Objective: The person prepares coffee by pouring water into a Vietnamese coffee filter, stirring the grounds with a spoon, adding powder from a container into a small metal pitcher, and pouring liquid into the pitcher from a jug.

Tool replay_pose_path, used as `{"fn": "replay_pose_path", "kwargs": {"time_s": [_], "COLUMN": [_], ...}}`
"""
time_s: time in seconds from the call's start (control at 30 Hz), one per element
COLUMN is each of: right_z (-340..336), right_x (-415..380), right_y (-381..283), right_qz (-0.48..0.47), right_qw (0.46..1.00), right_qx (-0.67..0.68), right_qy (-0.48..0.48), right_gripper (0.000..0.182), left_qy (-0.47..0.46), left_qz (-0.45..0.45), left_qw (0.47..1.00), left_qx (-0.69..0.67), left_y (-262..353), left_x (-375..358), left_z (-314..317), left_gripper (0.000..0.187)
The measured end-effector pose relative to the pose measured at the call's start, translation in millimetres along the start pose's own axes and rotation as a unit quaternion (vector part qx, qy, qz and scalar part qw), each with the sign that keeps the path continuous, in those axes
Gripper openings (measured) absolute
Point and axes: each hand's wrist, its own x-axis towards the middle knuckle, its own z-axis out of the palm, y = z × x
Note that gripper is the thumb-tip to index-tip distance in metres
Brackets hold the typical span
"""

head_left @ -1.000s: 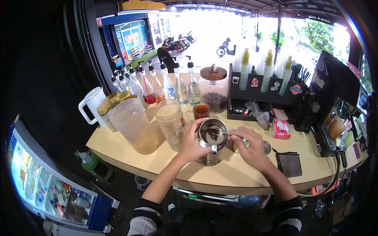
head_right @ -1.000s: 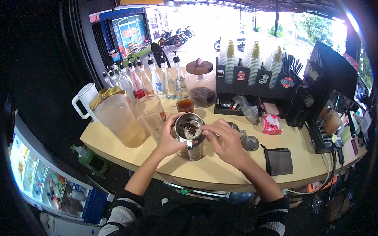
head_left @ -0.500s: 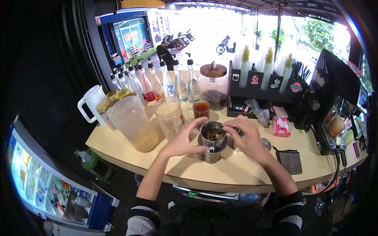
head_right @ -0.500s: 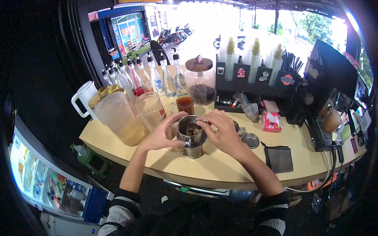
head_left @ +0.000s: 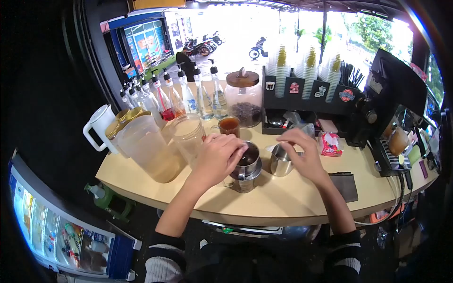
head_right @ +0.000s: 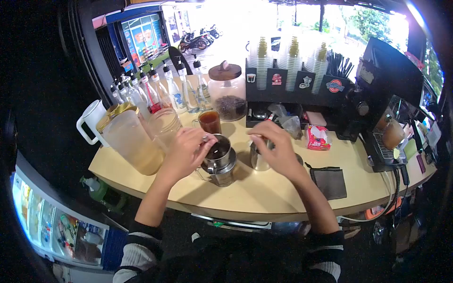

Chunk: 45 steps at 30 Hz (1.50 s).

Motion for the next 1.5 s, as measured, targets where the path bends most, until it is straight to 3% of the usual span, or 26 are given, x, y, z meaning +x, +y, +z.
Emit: {"fn": "replay_pose_path", "kwargs": {"time_s": [0.13, 0.2, 0.23, 0.3, 0.37, 0.43, 0.5, 0.6, 0.77, 0.9, 0.97, 1.0, 1.1, 1.23, 1.5], "right_z": [-25.2, -24.3, -24.4, -18.4, -6.8, -2.4, 2.5, 11.2, 1.6, -8.3, -12.3, -12.0, -12.2, -5.0, 3.2], "right_x": [-46.4, -72.2, -80.0, -88.3, -93.5, -89.7, -89.9, -83.0, -54.8, -17.7, -3.7, 5.7, 26.9, 44.1, 57.1], "right_y": [80.7, 105.1, 113.0, 129.4, 142.3, 133.5, 138.1, 136.8, 102.3, 55.3, 42.0, 30.2, -4.6, -11.8, -31.6], "right_qz": [0.022, 0.152, 0.152, 0.319, 0.288, 0.317, 0.333, 0.262, 0.262, 0.209, 0.170, 0.149, 0.187, 0.124, 0.148], "right_qw": [0.992, 0.986, 0.986, 0.942, 0.945, 0.917, 0.912, 0.894, 0.891, 0.927, 0.955, 0.951, 0.955, 0.972, 0.983], "right_qx": [-0.120, -0.063, -0.062, 0.088, 0.151, 0.241, 0.242, 0.354, 0.344, 0.269, 0.208, 0.249, 0.214, 0.192, 0.104], "right_qy": [0.020, -0.026, -0.028, -0.054, -0.039, -0.007, 0.002, 0.088, 0.136, 0.156, 0.123, 0.105, 0.081, 0.059, 0.022], "right_gripper": [0.019, 0.019, 0.019, 0.017, 0.017, 0.016, 0.016, 0.018, 0.013, 0.007, 0.008, 0.011, 0.013, 0.016, 0.021], "left_qy": [0.018, 0.038, 0.057, 0.071, 0.088, 0.102, 0.116, 0.124, 0.125, 0.115, 0.103, 0.102, 0.090, 0.076, 0.065], "left_qz": [-0.019, -0.030, -0.043, -0.039, -0.074, -0.089, -0.102, -0.176, -0.161, -0.128, -0.155, -0.155, -0.162, -0.123, -0.108], "left_qw": [0.999, 0.999, 0.997, 0.997, 0.993, 0.990, 0.987, 0.968, 0.962, 0.966, 0.955, 0.954, 0.948, 0.960, 0.956], "left_qx": [0.024, 0.007, -0.007, -0.008, -0.023, -0.037, -0.054, -0.129, -0.182, -0.194, -0.232, -0.236, -0.259, -0.241, -0.264], "left_y": [-4.7, -3.6, -3.3, -4.8, -1.4, -4.7, -6.1, -7.7, -15.0, -24.4, -23.2, -22.9, -26.2, -36.0, -44.4], "left_x": [-4.5, -4.5, -5.1, -5.5, -8.4, -14.3, -19.4, -24.1, -27.4, -29.0, -27.4, -26.3, -25.1, -23.8, -22.5], "left_z": [0.5, -0.5, -0.5, -1.7, -6.8, -7.6, -9.1, -12.3, -19.3, -22.3, -25.0, -26.4, -29.1, -29.4, -30.0], "left_gripper": [0.011, 0.010, 0.010, 0.011, 0.012, 0.013, 0.015, 0.012, 0.013, 0.013, 0.013, 0.013, 0.013, 0.013, 0.014]}}
